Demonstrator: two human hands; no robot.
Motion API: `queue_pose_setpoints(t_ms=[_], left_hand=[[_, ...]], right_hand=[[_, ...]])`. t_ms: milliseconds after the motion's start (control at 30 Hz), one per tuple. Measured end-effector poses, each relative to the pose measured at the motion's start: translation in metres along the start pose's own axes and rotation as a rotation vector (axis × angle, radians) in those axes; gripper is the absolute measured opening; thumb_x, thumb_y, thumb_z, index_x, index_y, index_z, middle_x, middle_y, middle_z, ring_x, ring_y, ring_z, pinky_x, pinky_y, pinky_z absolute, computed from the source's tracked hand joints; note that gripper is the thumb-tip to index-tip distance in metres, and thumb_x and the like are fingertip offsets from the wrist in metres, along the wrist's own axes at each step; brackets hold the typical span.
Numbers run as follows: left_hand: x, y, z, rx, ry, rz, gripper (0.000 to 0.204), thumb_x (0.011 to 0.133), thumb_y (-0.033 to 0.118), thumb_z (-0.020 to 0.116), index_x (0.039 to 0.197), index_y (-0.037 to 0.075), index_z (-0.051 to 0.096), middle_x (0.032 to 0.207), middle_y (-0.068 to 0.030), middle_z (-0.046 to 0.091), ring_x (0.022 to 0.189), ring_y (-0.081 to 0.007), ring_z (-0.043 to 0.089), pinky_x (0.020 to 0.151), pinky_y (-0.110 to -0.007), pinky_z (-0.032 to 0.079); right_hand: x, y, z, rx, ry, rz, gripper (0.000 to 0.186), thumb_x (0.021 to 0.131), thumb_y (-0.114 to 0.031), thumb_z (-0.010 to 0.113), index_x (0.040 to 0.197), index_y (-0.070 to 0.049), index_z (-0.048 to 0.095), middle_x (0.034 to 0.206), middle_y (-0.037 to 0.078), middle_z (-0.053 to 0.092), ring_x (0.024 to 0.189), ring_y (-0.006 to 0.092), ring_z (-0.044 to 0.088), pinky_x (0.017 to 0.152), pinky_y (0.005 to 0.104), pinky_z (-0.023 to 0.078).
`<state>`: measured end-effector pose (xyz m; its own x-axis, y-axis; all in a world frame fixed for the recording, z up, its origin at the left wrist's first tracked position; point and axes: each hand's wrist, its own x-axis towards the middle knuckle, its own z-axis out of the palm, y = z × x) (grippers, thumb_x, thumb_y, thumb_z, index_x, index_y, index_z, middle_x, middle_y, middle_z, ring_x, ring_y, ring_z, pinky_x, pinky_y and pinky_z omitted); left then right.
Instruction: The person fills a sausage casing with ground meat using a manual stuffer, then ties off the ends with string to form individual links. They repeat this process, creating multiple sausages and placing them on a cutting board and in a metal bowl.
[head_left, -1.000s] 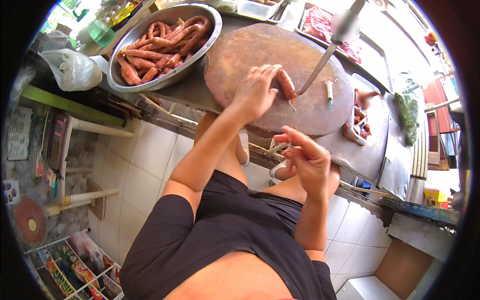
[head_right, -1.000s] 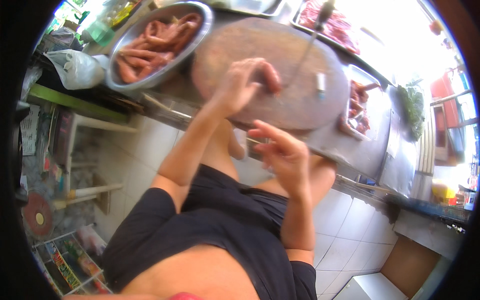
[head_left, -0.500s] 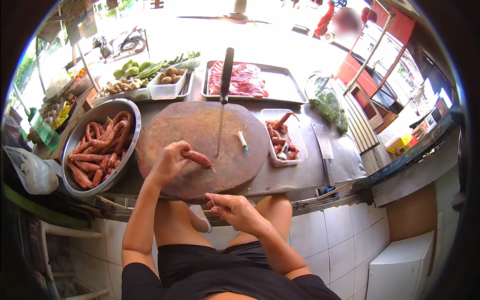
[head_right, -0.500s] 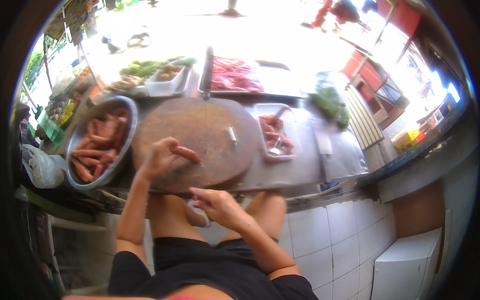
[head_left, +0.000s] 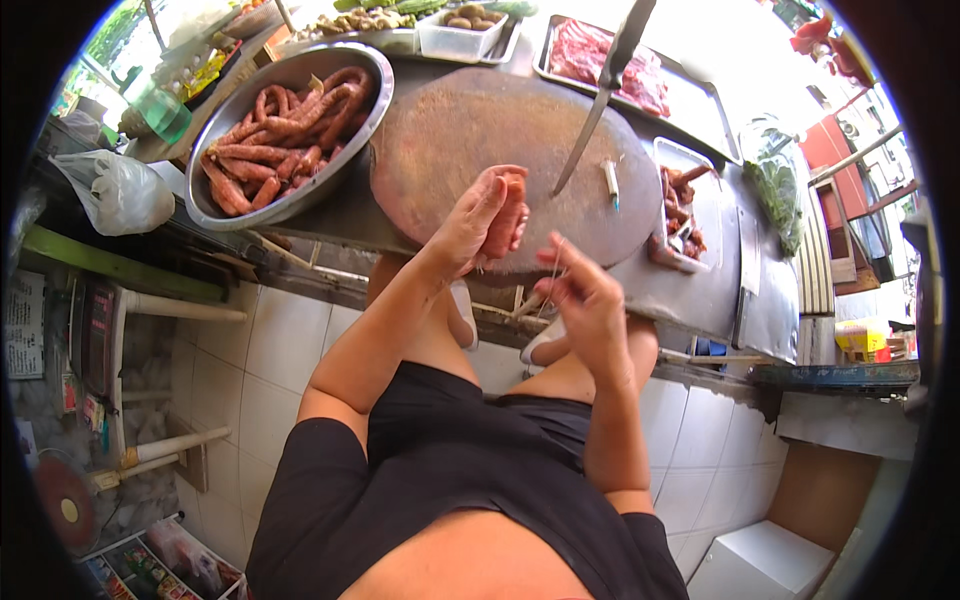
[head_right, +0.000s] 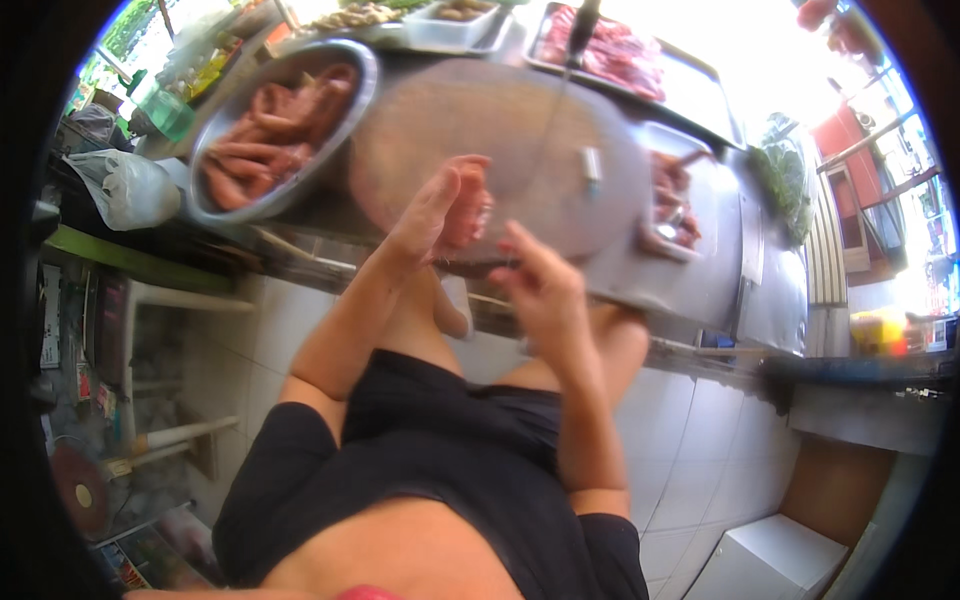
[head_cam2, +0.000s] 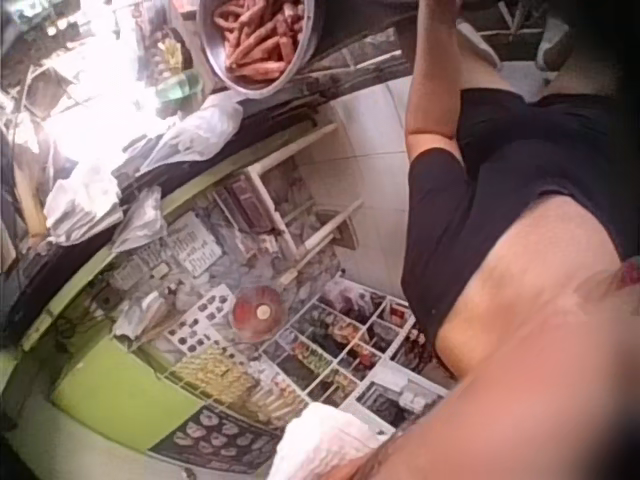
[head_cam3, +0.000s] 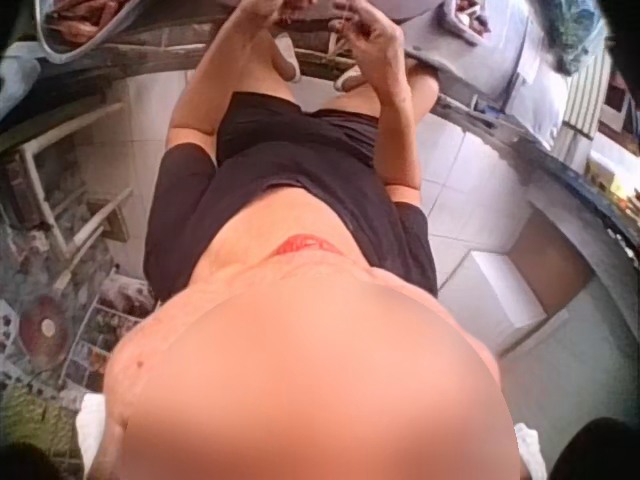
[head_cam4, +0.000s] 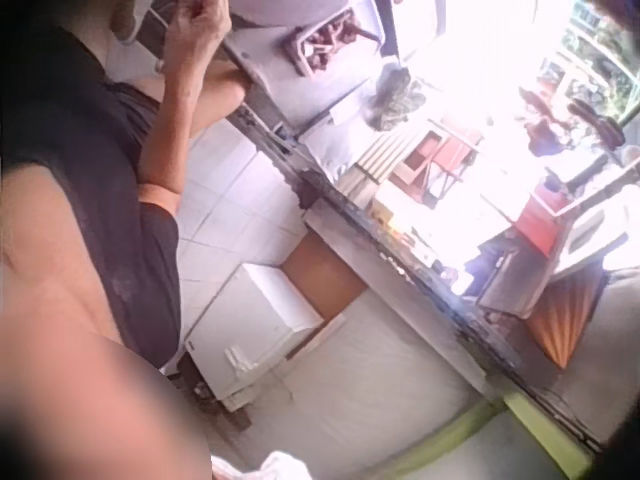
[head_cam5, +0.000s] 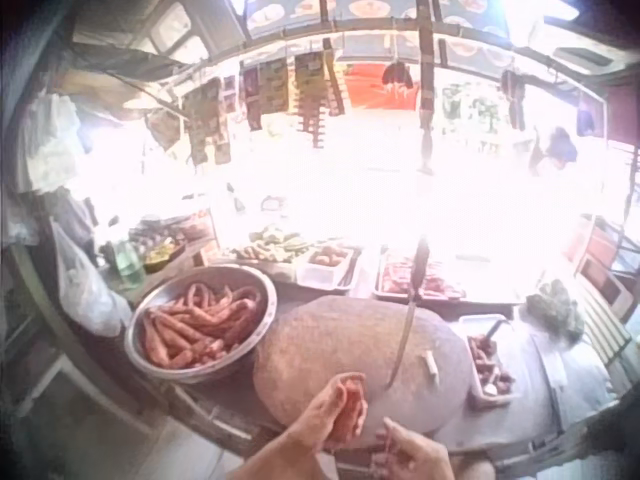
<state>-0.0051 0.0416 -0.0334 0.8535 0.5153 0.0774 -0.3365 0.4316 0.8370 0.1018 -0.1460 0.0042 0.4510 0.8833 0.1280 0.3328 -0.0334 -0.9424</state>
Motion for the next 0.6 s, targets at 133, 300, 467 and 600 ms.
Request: queue_pose_setpoints(t_ms=[133, 300, 467, 600], left_hand=[[-0.015, -0.004, 0.029, 0.067, -0.045, -0.12, 0.076, 0.097, 0.066, 0.053, 0.15, 0.014, 0.036, 0.1, -0.0042, 0.063, 0.081, -0.0107, 0.061, 0.069, -0.025, 0.052], [-0.027, 0.001, 0.047, 0.259, -0.126, -0.224, 0.096, 0.094, 0.07, 0.056, 0.162, 0.014, 0.019, 0.102, -0.0021, 0.063, 0.08, -0.0075, 0.059, 0.064, -0.019, 0.047], [-0.031, 0.006, 0.052, 0.338, -0.105, -0.342, 0.078, 0.107, 0.043, 0.054, 0.164, 0.011, 0.012, 0.105, -0.0058, 0.062, 0.076, -0.0071, 0.054, 0.059, -0.02, 0.043], [-0.037, -0.006, 0.053, 0.132, -0.006, -0.334, 0.062, 0.107, 0.032, 0.054, 0.16, 0.012, 0.029, 0.104, -0.0041, 0.065, 0.069, -0.0042, 0.052, 0.054, -0.018, 0.041]], right_hand=[[0.022, -0.01, -0.018, -0.077, 0.098, -0.058, 0.051, 0.091, 0.013, 0.06, 0.141, -0.002, 0.06, 0.12, 0.01, 0.07, 0.084, 0.01, 0.07, 0.075, 0.0232, 0.056], [0.035, -0.029, -0.033, -0.362, -0.123, -0.119, 0.035, 0.085, 0.001, 0.071, 0.12, -0.001, 0.069, 0.105, 0.011, 0.071, 0.083, 0.0192, 0.071, 0.074, 0.0308, 0.056], [0.039, -0.028, -0.028, -0.601, -0.219, -0.179, 0.027, 0.076, -0.008, 0.078, 0.099, 0.0, 0.066, 0.091, 0.012, 0.068, 0.083, 0.027, 0.069, 0.075, 0.0371, 0.053], [0.035, -0.015, -0.024, -0.353, -0.222, -0.095, 0.029, 0.078, -0.008, 0.079, 0.1, 0.001, 0.063, 0.087, 0.009, 0.068, 0.08, 0.0178, 0.068, 0.073, 0.0339, 0.053]])
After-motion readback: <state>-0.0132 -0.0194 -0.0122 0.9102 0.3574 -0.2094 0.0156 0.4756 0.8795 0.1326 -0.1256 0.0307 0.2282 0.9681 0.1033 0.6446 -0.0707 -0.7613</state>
